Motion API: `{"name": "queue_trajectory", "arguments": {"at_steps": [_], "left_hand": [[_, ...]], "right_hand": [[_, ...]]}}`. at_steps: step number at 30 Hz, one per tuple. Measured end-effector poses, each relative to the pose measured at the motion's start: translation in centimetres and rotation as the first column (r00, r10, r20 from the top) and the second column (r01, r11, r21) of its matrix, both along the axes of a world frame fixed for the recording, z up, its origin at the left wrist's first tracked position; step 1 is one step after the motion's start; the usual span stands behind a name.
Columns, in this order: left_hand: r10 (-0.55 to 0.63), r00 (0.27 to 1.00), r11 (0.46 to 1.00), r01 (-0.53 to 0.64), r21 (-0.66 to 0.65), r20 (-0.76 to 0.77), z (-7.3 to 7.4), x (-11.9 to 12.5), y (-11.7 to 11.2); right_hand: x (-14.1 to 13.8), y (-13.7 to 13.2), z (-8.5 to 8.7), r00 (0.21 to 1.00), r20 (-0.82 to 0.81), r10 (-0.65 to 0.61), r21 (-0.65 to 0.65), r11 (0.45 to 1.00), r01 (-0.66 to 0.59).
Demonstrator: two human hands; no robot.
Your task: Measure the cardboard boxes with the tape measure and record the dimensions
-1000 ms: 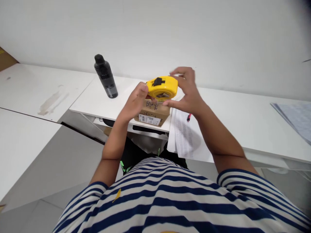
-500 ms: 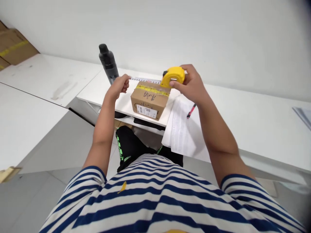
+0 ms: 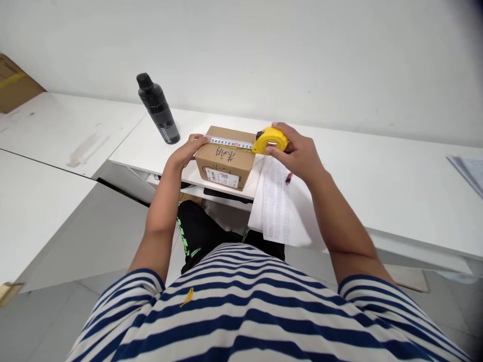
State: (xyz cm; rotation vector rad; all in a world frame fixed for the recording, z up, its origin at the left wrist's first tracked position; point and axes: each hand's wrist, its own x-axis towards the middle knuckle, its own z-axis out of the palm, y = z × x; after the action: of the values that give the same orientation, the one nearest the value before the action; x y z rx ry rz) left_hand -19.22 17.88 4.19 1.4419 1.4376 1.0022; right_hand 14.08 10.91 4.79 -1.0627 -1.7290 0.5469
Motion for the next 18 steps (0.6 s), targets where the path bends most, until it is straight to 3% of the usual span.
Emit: {"name": "queue_trajectory", "arguments": {"at_steps": [3, 5, 11, 14, 18], "left_hand": [[-0.051, 0.997, 0.997, 0.055, -0.06, 0.065, 0.0, 0.0, -0.4], [-0.053, 0.998, 0.999, 0.053, -0.003, 0.037, 0.5, 0.1, -0.8], [-0.012, 1.0, 0.999, 0.013, 0.034, -0.019, 3.5, -0.2, -1.8], [0.052, 0.998, 0.994, -0.055, 0.094, 0.036, 5.3, -0.7, -3.5], [-0.015, 0.998, 0.984, 0.003, 0.179, 0.066, 6.7, -0.3, -8.0]], "right_hand": [[-0.1, -0.3, -0.2, 1.0, 0.024, -0.021, -0.013, 1.0, 0.021], [-0.2, -0.4, -0.2, 0.999, 0.037, -0.032, 0.004, 0.999, 0.032], [-0.4, -0.1, 0.5, 0.991, 0.13, -0.027, 0.042, 0.999, 0.022], [-0.4, 1.2, 2.1, 0.994, 0.101, 0.034, 0.011, 0.999, -0.035], [0.4, 5.2, 5.6, 0.963, -0.025, 0.267, -0.094, 0.959, -0.268]]}}
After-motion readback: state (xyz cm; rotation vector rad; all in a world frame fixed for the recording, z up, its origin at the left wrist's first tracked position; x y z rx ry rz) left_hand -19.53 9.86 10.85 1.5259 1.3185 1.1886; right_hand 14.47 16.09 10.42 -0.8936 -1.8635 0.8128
